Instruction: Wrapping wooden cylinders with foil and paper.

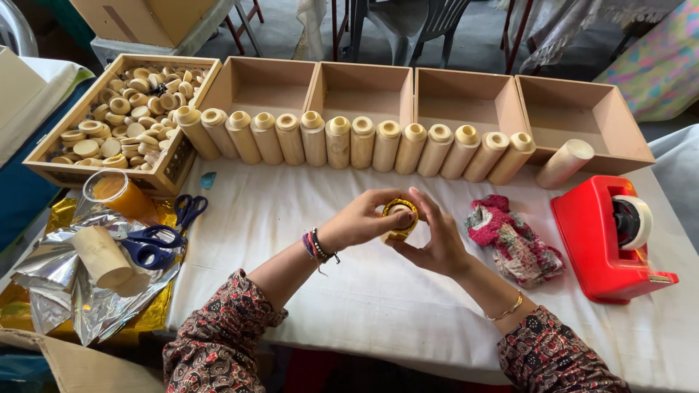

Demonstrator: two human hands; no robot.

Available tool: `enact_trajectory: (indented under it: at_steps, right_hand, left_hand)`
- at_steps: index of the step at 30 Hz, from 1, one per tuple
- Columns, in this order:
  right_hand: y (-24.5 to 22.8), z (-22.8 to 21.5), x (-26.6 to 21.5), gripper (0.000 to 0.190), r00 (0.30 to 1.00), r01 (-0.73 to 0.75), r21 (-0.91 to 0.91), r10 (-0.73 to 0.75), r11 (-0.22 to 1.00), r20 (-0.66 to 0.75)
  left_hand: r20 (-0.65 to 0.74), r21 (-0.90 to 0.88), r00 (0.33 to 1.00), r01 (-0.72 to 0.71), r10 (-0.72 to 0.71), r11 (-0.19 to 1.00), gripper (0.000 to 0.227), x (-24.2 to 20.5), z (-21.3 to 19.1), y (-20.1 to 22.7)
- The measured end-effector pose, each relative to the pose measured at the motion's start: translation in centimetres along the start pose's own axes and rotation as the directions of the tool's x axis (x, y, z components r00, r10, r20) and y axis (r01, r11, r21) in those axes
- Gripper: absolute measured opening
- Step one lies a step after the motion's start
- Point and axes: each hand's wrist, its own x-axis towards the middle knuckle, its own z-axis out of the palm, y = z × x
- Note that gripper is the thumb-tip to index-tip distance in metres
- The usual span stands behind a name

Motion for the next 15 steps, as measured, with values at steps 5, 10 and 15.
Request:
enact_trajectory:
  at_steps: [5,10,15]
  right_hand:
    - [0.0,-0.2,0.4,0.103,1.000,0.007,0.060,-0.007,0.998,0.000]
    - [0.8,-0.6,0.1,0.105,0.999,-0.046,0.151,0.048,0.987,-0.007]
    - [0.7,-0.6,-0.1,0.106,0.999,-0.048,0.125,0.047,0.991,0.005]
  left_hand:
    - [-0.014,0.019,0.999,-0.031,0.031,0.999,0.044,-0.2,-0.1,0.2]
    - [0.008,-0.325,0.998,0.068,-0.069,0.943,0.053,-0.6,-0.2,1.1]
    - [0.075,-0.254,0.996,0.062,-0.044,0.965,0.055,-0.5,-0.3,-0.6]
